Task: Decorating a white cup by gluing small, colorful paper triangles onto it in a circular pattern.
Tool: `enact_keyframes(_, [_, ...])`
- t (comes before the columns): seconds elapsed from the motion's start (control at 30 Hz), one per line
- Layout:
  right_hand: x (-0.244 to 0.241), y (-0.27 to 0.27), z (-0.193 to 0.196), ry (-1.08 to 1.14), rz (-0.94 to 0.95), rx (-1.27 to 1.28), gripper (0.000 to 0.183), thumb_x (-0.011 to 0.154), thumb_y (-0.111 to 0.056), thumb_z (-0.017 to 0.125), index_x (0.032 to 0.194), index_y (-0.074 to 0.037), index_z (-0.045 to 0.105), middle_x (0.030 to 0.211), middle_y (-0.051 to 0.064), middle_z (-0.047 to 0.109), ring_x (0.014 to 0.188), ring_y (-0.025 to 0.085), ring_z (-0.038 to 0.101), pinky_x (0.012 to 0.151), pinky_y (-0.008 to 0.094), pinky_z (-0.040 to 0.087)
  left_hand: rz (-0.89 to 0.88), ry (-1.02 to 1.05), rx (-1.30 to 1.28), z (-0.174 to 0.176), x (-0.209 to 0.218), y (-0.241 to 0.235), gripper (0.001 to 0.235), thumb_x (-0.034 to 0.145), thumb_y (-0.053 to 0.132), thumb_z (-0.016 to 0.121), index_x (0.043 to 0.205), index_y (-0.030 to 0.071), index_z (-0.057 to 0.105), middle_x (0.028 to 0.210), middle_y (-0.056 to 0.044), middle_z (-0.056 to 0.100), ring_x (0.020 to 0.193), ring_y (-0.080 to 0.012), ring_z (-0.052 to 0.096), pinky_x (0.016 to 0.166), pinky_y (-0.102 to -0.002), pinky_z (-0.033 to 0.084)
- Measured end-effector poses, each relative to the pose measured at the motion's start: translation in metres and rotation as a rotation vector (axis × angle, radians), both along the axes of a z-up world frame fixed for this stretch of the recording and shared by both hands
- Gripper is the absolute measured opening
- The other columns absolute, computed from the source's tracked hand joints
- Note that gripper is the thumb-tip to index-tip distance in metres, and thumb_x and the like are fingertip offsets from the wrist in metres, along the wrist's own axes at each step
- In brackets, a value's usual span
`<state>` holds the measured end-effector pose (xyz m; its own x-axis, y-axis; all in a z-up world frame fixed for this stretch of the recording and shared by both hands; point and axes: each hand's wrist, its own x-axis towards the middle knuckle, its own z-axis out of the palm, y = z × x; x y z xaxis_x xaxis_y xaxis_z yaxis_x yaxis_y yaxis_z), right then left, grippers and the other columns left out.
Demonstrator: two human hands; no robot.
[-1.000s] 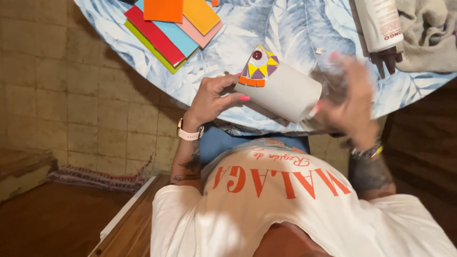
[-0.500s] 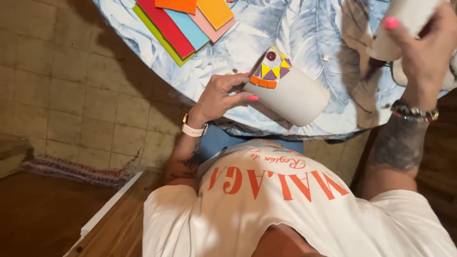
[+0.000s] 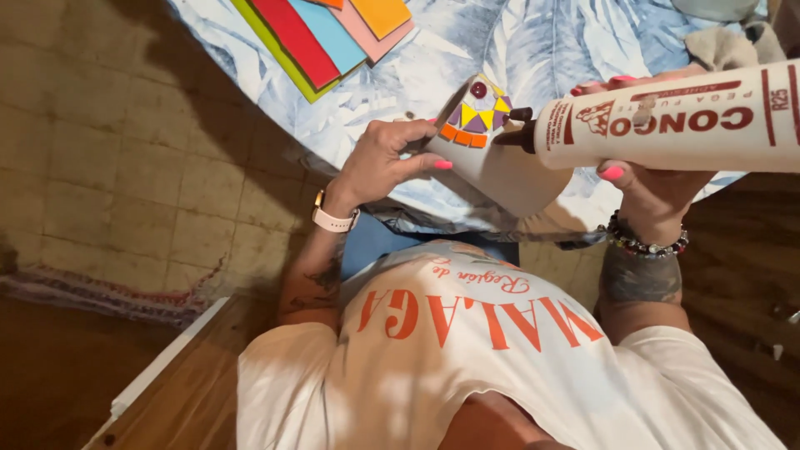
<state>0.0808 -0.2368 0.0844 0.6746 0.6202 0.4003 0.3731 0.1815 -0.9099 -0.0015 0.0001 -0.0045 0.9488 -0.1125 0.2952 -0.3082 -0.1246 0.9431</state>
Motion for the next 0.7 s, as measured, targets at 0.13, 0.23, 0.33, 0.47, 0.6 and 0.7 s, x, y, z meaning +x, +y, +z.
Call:
enact_keyframes(0.13, [0.001, 0.007, 0.001, -0.199, -0.058, -0.031, 0.055, 0.073, -0.014, 0.054, 0.118, -0.004, 0.024, 0.109, 0.023, 0.036, 0.105, 0.045, 0.044, 0.095, 0.066, 0.044, 0.004, -0.013, -0.008, -0.002, -0.001, 0.001, 0.025, 0.079, 0.021, 0.062, 0.098, 0.005, 0.058, 0.094, -0.005, 0.062, 0.079, -0.0106, 0.058, 0.067, -0.024, 0.047])
enact_keyframes(0.23, [-0.001, 0.001, -0.004, -0.134, -0.024, -0.042, 0.056, 0.075, -0.014, 0.054, 0.122, -0.007, 0.024, 0.114, 0.020, 0.040, 0.111, 0.042, 0.043, 0.102, 0.065, 0.041, 0.024, -0.042, 0.037, 0.001, 0.001, 0.001, 0.027, 0.078, 0.022, 0.063, 0.099, 0.006, 0.058, 0.097, -0.005, 0.062, 0.083, -0.0128, 0.060, 0.068, -0.025, 0.048])
enact_keyframes(0.33, [-0.005, -0.002, -0.005, -0.108, -0.017, -0.046, 0.056, 0.075, -0.015, 0.054, 0.122, -0.008, 0.024, 0.115, 0.020, 0.039, 0.112, 0.042, 0.042, 0.103, 0.065, 0.040, -0.009, 0.056, -0.133, 0.013, 0.001, 0.003, 0.015, 0.077, 0.016, 0.065, 0.085, 0.005, 0.059, 0.074, -0.011, 0.064, 0.071, -0.0155, 0.060, 0.064, -0.030, 0.049])
enact_keyframes(0.47, [-0.006, -0.006, -0.005, -0.073, 0.000, -0.041, 0.056, 0.076, -0.017, 0.053, 0.123, -0.009, 0.024, 0.116, 0.019, 0.038, 0.113, 0.042, 0.041, 0.104, 0.065, 0.039, -0.019, 0.061, -0.134, 0.013, 0.002, 0.005, 0.014, 0.078, 0.014, 0.064, 0.085, 0.004, 0.059, 0.075, -0.013, 0.064, 0.071, -0.0177, 0.061, 0.065, -0.031, 0.050])
enact_keyframes(0.6, [-0.007, -0.009, -0.007, -0.035, 0.006, -0.034, 0.055, 0.076, -0.019, 0.053, 0.123, -0.011, 0.025, 0.117, 0.018, 0.038, 0.115, 0.043, 0.039, 0.105, 0.064, 0.037, -0.019, 0.059, -0.115, 0.011, 0.001, 0.005, 0.015, 0.078, 0.015, 0.065, 0.085, 0.004, 0.058, 0.076, -0.013, 0.064, 0.074, -0.0188, 0.061, 0.064, -0.031, 0.050])
enact_keyframes(0.7, [-0.006, -0.012, -0.008, -0.007, 0.014, -0.028, 0.055, 0.076, -0.021, 0.052, 0.123, -0.013, 0.025, 0.118, 0.017, 0.037, 0.116, 0.043, 0.038, 0.106, 0.064, 0.036, -0.033, 0.088, -0.143, 0.010, 0.001, 0.005, 0.014, 0.078, 0.014, 0.064, 0.086, 0.003, 0.060, 0.076, -0.014, 0.064, 0.071, -0.0202, 0.061, 0.066, -0.031, 0.050])
